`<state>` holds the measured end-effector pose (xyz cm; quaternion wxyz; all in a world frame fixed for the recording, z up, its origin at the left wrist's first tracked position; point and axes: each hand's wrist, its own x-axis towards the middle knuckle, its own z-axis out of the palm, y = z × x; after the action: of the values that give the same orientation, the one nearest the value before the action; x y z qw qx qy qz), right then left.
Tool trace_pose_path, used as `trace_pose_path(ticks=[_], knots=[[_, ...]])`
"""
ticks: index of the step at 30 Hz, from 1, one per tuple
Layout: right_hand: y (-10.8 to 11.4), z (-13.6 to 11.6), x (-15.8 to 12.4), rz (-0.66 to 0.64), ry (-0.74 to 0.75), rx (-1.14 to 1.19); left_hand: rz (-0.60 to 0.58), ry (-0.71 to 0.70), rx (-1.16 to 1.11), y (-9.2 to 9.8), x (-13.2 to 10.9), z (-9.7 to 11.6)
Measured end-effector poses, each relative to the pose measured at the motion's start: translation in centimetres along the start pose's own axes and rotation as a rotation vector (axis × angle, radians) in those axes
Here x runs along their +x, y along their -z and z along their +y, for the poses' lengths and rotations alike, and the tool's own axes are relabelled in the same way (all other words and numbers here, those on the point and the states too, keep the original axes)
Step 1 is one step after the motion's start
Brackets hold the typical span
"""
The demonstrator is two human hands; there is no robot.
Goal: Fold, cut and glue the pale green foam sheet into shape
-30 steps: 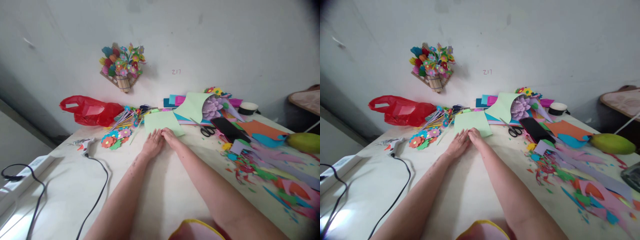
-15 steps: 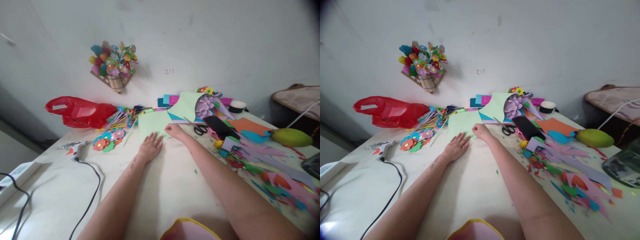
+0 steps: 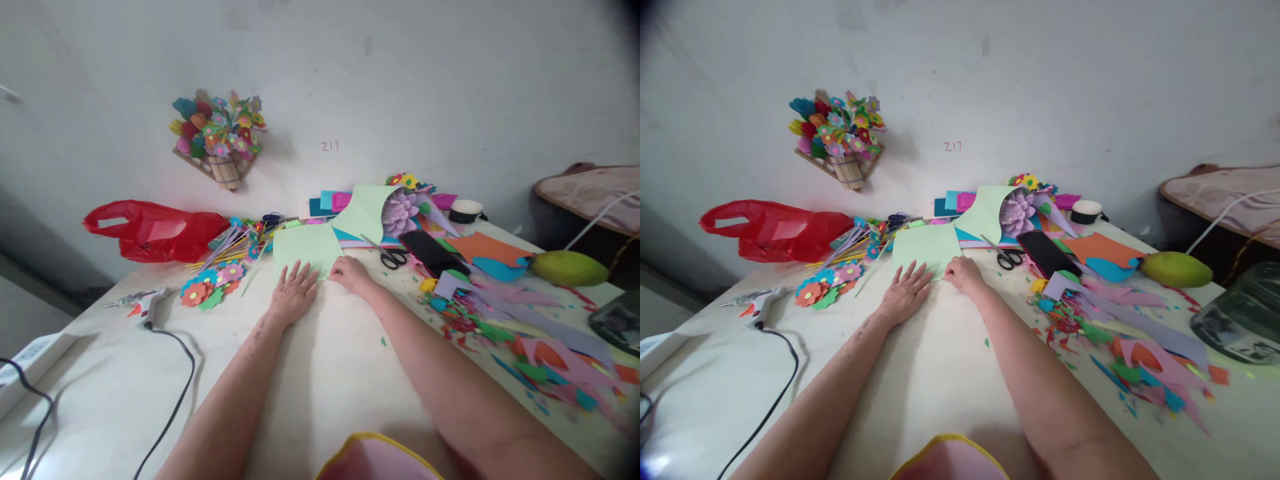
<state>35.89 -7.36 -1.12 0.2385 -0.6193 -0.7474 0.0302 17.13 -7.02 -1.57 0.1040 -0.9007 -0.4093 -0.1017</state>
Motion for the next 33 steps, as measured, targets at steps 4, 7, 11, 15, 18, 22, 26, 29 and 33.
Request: trace_pose_path(ticks=[4,7,11,15,18,22,26,29,33], knots=[[-0.4,-1.2,-0.2,-0.006,0.020,0.016,-0.017,-0.051,-0.030,0.1,0.1,0.0],[-0.8,-1.6,-0.2,-0.010,-0.002,0.039,-0.109,-0.050,-0.094,-0.1,0.2,-0.1],[-1.1,-1.8,-0.1,0.004,-0.017,0.075,-0.149,-0.041,-0.125,-0.3,0.4,-0.2],[-1.1,-2.2,-0.1,0.007,-0.045,0.073,-0.149,-0.048,-0.124,-0.5,0.4,-0.3],[-1.2,-2.5,-0.1,0.003,-0.061,0.056,-0.147,-0.044,-0.117,-0.6,0.4,-0.4],[-1.3,-2.5,0.1,-0.003,-0.032,0.007,-0.142,-0.035,-0.105,-0.7,0.4,-0.3],[-0.9,-2.2,0.3,-0.035,-0.002,-0.028,-0.148,-0.017,-0.103,-0.7,0.4,-0.2],[-0.5,-1.8,0.3,-0.062,0.007,-0.011,-0.137,-0.010,-0.105,-0.7,0.4,-0.2],[0.0,-0.9,0.1,-0.078,0.019,-0.002,-0.124,-0.007,-0.107,-0.8,0.4,-0.2]])
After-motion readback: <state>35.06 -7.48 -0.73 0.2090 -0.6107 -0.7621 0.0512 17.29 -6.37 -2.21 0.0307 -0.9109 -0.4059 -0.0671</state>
